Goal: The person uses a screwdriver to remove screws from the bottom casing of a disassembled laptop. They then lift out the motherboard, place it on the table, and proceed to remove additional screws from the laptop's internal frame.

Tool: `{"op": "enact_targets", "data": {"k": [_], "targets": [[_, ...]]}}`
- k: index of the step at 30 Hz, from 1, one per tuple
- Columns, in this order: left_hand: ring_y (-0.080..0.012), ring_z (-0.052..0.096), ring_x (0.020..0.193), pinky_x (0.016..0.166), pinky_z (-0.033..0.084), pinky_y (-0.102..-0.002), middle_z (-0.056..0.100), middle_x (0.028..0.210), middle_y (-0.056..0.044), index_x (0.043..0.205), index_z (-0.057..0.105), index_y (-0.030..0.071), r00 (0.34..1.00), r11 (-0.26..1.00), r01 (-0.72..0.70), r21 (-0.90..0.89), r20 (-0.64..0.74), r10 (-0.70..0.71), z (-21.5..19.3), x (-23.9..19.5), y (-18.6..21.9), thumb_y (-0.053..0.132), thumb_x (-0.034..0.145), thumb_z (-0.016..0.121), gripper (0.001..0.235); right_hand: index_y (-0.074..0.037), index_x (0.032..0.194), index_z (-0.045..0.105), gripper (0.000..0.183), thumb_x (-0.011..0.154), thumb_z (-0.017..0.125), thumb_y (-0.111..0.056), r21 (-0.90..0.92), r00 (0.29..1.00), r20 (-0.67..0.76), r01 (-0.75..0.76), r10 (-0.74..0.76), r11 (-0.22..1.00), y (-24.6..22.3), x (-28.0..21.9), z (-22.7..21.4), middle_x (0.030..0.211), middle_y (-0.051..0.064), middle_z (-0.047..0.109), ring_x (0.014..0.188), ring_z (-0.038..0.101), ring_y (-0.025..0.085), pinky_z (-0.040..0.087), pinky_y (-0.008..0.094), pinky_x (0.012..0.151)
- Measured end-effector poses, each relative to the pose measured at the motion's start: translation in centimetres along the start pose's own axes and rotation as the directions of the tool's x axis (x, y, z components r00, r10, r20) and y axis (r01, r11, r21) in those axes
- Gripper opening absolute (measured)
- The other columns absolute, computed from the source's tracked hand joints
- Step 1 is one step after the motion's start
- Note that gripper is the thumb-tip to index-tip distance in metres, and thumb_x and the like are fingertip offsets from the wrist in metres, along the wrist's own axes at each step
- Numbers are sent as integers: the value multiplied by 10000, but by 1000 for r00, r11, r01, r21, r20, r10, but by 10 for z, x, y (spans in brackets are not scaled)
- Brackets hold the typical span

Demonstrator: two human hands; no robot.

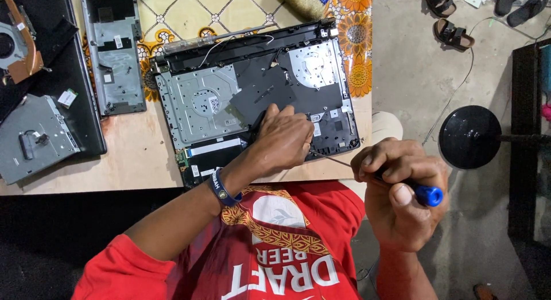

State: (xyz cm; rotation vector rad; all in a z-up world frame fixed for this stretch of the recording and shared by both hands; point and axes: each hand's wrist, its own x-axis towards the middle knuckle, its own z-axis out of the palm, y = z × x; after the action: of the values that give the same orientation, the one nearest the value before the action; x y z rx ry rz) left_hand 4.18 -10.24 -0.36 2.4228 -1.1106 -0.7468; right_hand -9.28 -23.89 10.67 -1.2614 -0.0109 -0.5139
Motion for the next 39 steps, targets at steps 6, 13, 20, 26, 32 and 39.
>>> {"op": "enact_targets", "data": {"k": [6,13,20,26,32,39], "targets": [[-237,495,867,839,309,-452,572,762,2,713,566,178,1000,1000,-21,5,2,21,0,-1,-2,90,825,618,152,-110,997,525,137,979,605,-219,-72,997,73,-6,12,997,-1,1,1,972,131,589,872,594,223,574,345,784],[-219,476,861,854,304,-445,545,768,7,713,539,191,1000,1000,-25,-4,5,25,-2,-4,-1,32,827,600,205,-102,984,511,146,1020,437,-223,-374,925,379,131,22,918,-9,17,14,976,118,630,884,633,206,553,299,754],[-274,528,975,921,354,-472,677,989,-58,1015,636,164,999,995,-49,-87,-1,49,-17,-16,3,99,904,614,130,24,1050,581,129,1026,474,-44,-589,791,581,246,193,770,-45,52,37,1038,167,688,968,714,293,585,370,869],[-319,618,1137,1023,445,-485,662,1198,-127,1223,592,79,783,731,-594,-335,-451,429,-74,-63,17,120,948,566,279,47,961,634,166,941,706,-101,-661,785,616,474,61,582,-46,58,38,947,165,721,857,694,278,544,380,768],[-292,664,852,825,432,-425,656,898,-100,1027,604,39,635,680,-693,-242,-651,416,-65,-67,41,90,981,600,69,-79,806,563,522,984,775,-521,-846,840,531,533,112,13,-47,44,41,818,90,581,728,555,284,432,419,697],[-300,680,914,949,455,-472,711,1032,-111,1201,591,42,706,735,-654,-176,-491,511,-80,-67,34,222,1089,473,243,26,1388,460,566,966,706,-260,-847,811,523,458,264,271,-73,44,41,1115,225,641,913,602,358,486,502,822]]}}
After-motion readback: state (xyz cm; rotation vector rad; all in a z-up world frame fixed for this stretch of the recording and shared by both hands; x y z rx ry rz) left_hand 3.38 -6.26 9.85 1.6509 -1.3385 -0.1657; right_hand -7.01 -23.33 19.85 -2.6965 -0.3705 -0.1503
